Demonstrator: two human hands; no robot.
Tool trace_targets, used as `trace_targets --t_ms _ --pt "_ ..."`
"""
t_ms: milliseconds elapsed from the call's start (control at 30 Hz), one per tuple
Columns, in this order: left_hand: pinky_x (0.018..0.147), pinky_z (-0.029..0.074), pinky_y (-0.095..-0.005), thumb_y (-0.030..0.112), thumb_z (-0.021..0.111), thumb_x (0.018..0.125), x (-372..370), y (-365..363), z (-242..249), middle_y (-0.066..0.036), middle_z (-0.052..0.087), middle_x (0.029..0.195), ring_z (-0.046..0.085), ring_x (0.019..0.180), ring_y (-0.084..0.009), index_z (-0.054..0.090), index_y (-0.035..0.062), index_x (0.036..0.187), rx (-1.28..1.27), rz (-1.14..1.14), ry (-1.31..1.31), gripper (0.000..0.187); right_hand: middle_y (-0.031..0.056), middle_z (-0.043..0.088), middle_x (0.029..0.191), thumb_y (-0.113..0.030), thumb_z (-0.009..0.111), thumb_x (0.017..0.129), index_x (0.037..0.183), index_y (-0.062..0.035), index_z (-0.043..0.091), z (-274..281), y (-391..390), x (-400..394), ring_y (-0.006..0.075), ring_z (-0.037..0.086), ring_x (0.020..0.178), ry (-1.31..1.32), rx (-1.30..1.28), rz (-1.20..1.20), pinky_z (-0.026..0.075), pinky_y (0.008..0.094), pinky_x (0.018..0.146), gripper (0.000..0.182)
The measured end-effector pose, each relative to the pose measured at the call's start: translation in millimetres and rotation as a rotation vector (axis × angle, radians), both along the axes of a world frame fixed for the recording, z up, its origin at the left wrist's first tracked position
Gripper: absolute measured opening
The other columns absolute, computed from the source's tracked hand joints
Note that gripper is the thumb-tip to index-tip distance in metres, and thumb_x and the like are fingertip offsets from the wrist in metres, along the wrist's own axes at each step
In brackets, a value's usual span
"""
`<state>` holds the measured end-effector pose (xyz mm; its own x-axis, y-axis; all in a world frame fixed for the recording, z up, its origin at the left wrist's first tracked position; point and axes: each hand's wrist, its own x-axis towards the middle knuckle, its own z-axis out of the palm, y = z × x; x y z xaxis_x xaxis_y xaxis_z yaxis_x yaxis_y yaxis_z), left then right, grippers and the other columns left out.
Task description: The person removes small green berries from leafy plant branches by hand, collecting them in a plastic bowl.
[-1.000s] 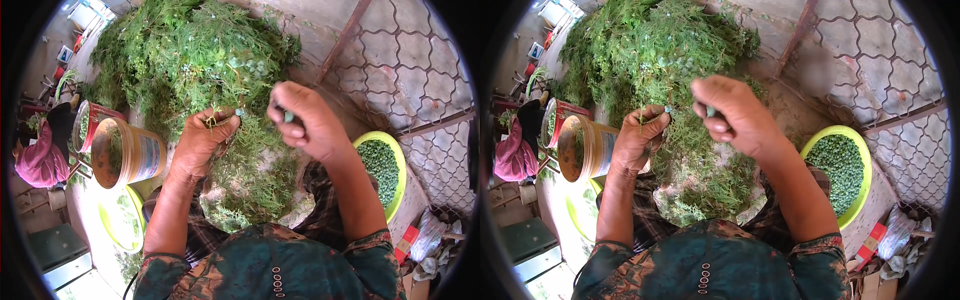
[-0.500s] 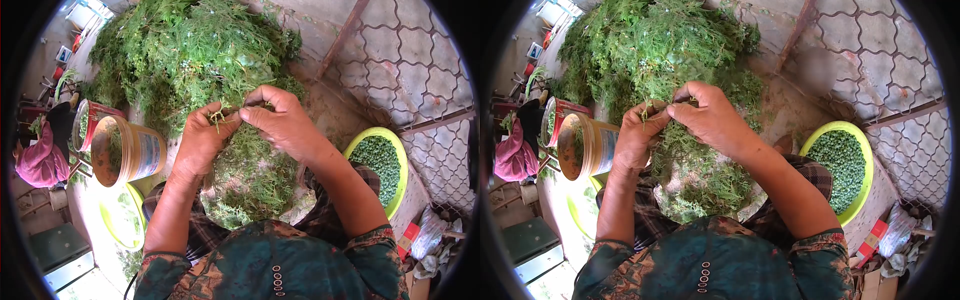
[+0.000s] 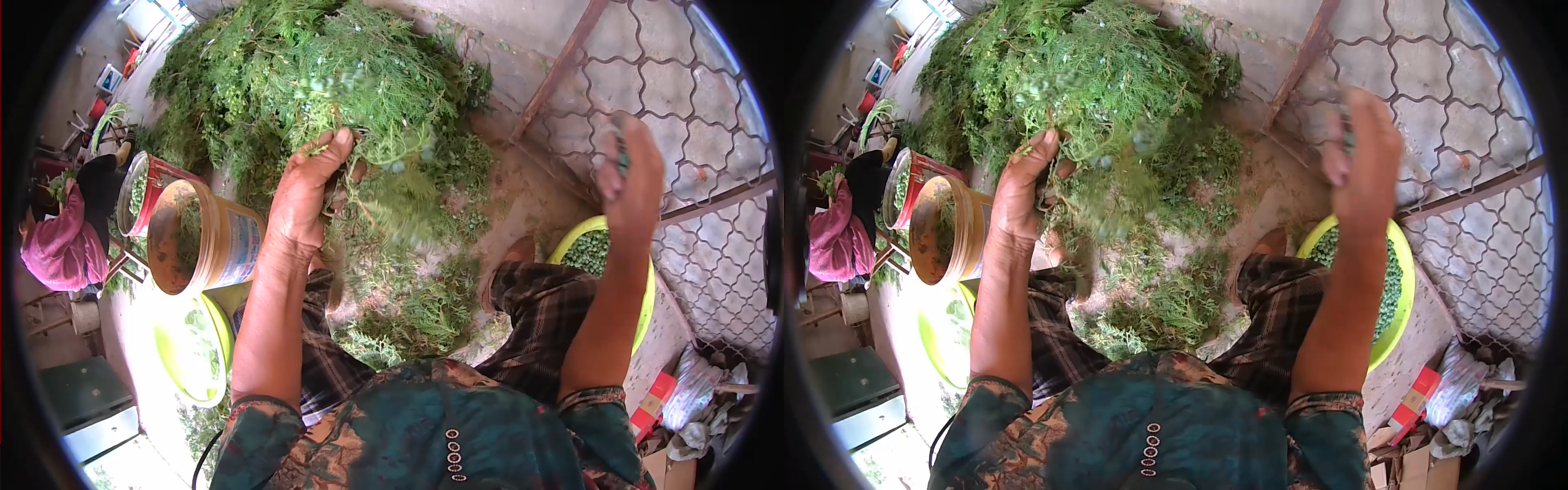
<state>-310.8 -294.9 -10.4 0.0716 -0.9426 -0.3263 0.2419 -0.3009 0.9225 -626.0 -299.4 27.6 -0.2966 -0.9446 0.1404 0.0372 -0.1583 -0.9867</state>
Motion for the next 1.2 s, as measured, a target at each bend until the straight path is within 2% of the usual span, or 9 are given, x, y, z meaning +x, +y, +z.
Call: trace_targets --t_ms 67,233,267,333,367,567,700,800,1200 --pt "0.058 0.043 -0.0213 0.024 0.057 0.088 -1.0 0.6 2.1 0.003 0.060 0.085 0.053 0.069 -0.0067 0.057 0.0051 0.105 -0.010 -0.025 -0.011 0.025 -0.0023 0.043 0.065 -0.027 0.050 0.091 0.090 -0.0073 0.050 2.6 18.2 -29.7 0.0001 0.031 0.045 -0.067 -0.031 -0.162 0.024 0.0158 0.037 0.020" --pt "0.068 0.043 -0.0238 0.024 0.058 0.087 1.5 2.2 -3.0 0.001 0.060 0.082 0.053 0.073 -0.0091 0.061 0.0056 0.096 -0.078 -0.016 0.079 0.021 0.0188 0.058 0.076 -0.014 0.050 0.087 0.097 0.0007 0.057 -98.5 76.4 -172.4 0.0335 0.056 0.068 1.111 0.022 -0.778 0.043 0.0382 0.063 0.019" --pt "0.072 0.042 -0.0251 0.025 0.059 0.087 0.4 3.8 -1.8 0.001 0.060 0.082 0.053 0.075 -0.0098 0.060 0.0055 0.096 -0.101 -0.023 0.083 0.021 0.0239 0.061 0.092 -0.018 0.052 0.085 0.102 0.0015 0.057 -142.0 96.9 -223.9 0.0401 0.059 0.084 1.258 0.451 -0.656 0.045 0.0427 0.072 0.027" --pt "0.075 0.041 -0.0264 0.026 0.062 0.085 -2.7 8.7 1.7 0.000 0.061 0.083 0.053 0.077 -0.0101 0.061 0.0051 0.095 -0.104 0.002 0.120 0.023 0.0244 0.060 0.102 -0.025 0.066 0.072 0.114 -0.0014 0.056 -216.7 152.0 -299.1 0.0386 0.056 0.100 1.646 0.775 -0.095 0.044 0.0407 0.088 0.049" --pt "0.076 0.041 -0.0268 0.027 0.063 0.084 -5.4 12.5 3.9 -0.001 0.061 0.084 0.053 0.079 -0.0104 0.061 0.0048 0.094 -0.084 -0.006 0.049 0.025 0.0236 0.060 0.102 -0.022 0.069 0.067 0.107 -0.0001 0.060 -189.2 151.0 -262.6 0.0370 0.057 0.100 1.395 0.946 -0.172 0.043 0.0395 0.090 0.046" --pt "0.070 0.042 -0.0256 0.022 0.065 0.084 -14.3 16.9 0.8 0.001 0.059 0.071 0.051 0.070 -0.0070 0.060 0.0038 0.083 -0.284 -0.316 -0.241 0.019 0.0058 0.061 0.082 -0.014 0.060 0.081 0.095 0.0034 0.060 -53.7 62.2 -82.8 0.0131 0.055 0.077 0.553 0.285 -0.096 0.045 0.0259 0.072 0.022" --pt "0.062 0.042 -0.0254 0.018 0.065 0.084 -21.9 22.5 2.8 0.002 0.056 0.067 0.048 0.066 -0.0053 0.061 0.0041 0.080 -0.319 -0.370 -0.433 0.015 0.0113 0.059 0.095 -0.024 0.071 0.076 0.108 0.0016 0.053 -1.5 28.0 42.0 0.0144 0.055 0.083 0.488 -0.234 0.226 0.047 0.0287 0.072 0.044" --pt "0.061 0.042 -0.0245 0.016 0.066 0.083 -19.1 21.4 5.4 0.002 0.057 0.067 0.048 0.067 -0.0047 0.063 0.0059 0.084 -0.380 -0.528 -0.531 0.010 0.0156 0.058 0.099 -0.029 0.074 0.073 0.113 -0.0008 0.050 10.5 10.9 82.7 0.0199 0.056 0.088 0.598 -0.196 0.335 0.047 0.0334 0.076 0.055" --pt "0.073 0.043 -0.0226 0.012 0.060 0.086 -32.8 32.7 5.2 0.001 0.062 0.085 0.051 0.078 -0.0051 0.061 0.0024 0.104 -0.272 -0.387 -0.158 0.020 0.0078 0.057 0.085 -0.012 0.069 0.077 0.104 -0.0017 0.052 -27.0 8.5 102.4 0.0099 0.049 0.077 0.346 -0.277 0.482 0.043 0.0265 0.070 0.033"
